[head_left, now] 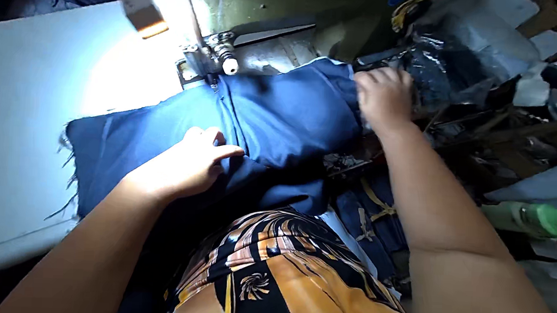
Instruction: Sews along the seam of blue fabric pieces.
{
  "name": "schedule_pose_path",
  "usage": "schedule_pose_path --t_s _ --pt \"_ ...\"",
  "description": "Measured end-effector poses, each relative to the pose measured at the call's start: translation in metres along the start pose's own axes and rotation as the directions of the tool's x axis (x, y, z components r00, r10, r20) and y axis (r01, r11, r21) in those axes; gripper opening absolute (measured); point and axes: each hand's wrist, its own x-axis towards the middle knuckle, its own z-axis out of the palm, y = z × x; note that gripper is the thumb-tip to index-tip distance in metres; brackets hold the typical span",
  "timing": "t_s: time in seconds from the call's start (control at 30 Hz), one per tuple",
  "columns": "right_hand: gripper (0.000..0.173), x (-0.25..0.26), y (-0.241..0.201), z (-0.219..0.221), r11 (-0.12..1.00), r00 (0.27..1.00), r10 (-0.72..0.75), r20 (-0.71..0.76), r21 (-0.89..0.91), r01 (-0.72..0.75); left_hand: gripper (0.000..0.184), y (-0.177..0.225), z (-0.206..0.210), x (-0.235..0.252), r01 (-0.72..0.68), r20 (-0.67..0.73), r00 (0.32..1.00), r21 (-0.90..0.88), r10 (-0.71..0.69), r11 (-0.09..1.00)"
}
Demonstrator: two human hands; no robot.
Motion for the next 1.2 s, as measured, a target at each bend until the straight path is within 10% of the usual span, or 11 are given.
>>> schedule_pose_path --t_s 0.2,0.33,0.43,0.7,0.87,1.07,1.2 --pt "0.050 -0.023 -0.019 -0.044 0.897 0.912 0.409 -0.032 0.197 -0.395 0.041 0.023 0.013 -0.010 0.118 -0.068 0.990 -0.082 -0.124 0.990" --pt "0.029 -0.039 -0.126 -0.017 0.627 0.991 0.107 -0.077 0.779 -0.007 0.037 0.055 0.026 0.003 0.341 -0.094 0.924 -0.240 -0.372 0.909" --pt "0.019 -0.043 -0.196 0.019 0.479 0.990 -0.131 -0.051 0.871 0.108 0.032 0.058 0.050 0.004 0.325 -0.299 0.866 -0.274 -0.401 0.905" --pt "0.017 -0.010 -0.168 0.042 0.340 0.959 -0.281 0.041 0.938 0.059 0.043 0.030 0.063 -0.017 0.150 -0.333 0.927 -0.093 -0.173 0.984" --pt "0.019 0.004 -0.175 0.027 0.495 0.943 -0.291 0.160 0.869 0.005 0.043 0.040 0.069 -0.009 0.151 -0.338 0.927 -0.065 -0.164 0.986" --pt "0.025 0.049 -0.195 0.027 0.764 0.864 -0.498 0.078 0.510 0.394 0.041 0.041 0.071 -0.009 0.157 -0.334 0.928 -0.047 -0.164 0.986" --pt "0.025 0.071 -0.200 0.030 0.847 0.851 -0.484 0.206 0.354 0.396 0.041 0.039 0.074 -0.012 0.159 -0.352 0.922 -0.040 -0.163 0.986"
